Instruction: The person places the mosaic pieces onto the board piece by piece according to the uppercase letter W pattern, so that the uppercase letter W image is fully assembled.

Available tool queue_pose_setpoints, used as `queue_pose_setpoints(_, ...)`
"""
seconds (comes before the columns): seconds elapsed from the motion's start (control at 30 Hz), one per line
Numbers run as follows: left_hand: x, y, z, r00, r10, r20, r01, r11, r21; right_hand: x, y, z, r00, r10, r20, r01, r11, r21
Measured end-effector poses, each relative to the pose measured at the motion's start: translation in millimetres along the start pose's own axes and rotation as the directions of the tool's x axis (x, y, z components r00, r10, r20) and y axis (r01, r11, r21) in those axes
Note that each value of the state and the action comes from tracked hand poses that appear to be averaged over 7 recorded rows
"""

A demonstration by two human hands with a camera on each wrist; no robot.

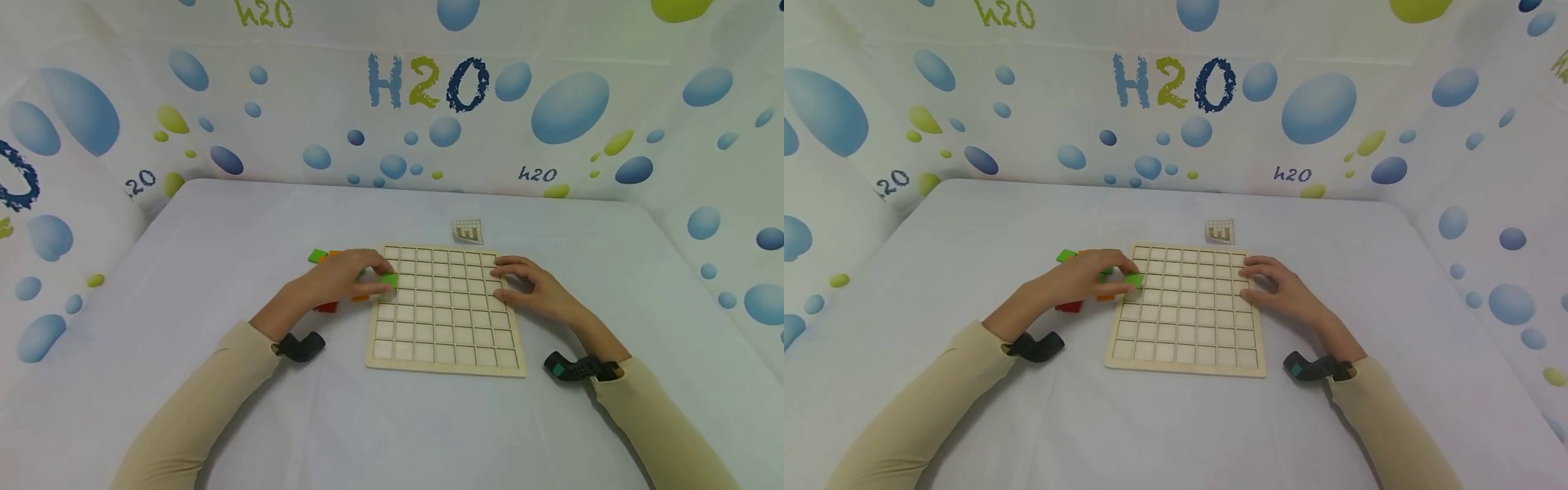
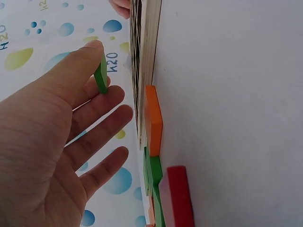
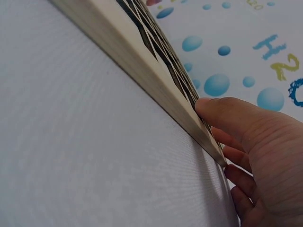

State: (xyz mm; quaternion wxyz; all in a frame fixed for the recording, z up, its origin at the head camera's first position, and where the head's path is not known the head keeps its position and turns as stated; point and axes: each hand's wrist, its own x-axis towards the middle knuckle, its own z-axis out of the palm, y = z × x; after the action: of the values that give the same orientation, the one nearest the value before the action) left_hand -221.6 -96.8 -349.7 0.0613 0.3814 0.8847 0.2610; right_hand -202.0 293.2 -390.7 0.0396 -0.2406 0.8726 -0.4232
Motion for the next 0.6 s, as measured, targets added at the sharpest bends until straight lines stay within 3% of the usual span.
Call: queue_pose_setpoints(0.6,11.9,3.9,5.1,0.999,0.033,0.005,-0.033,0.999,-0.009,-1.7,-1,-2,0.999,0.049,0.017,-0.049,0.998,0.031)
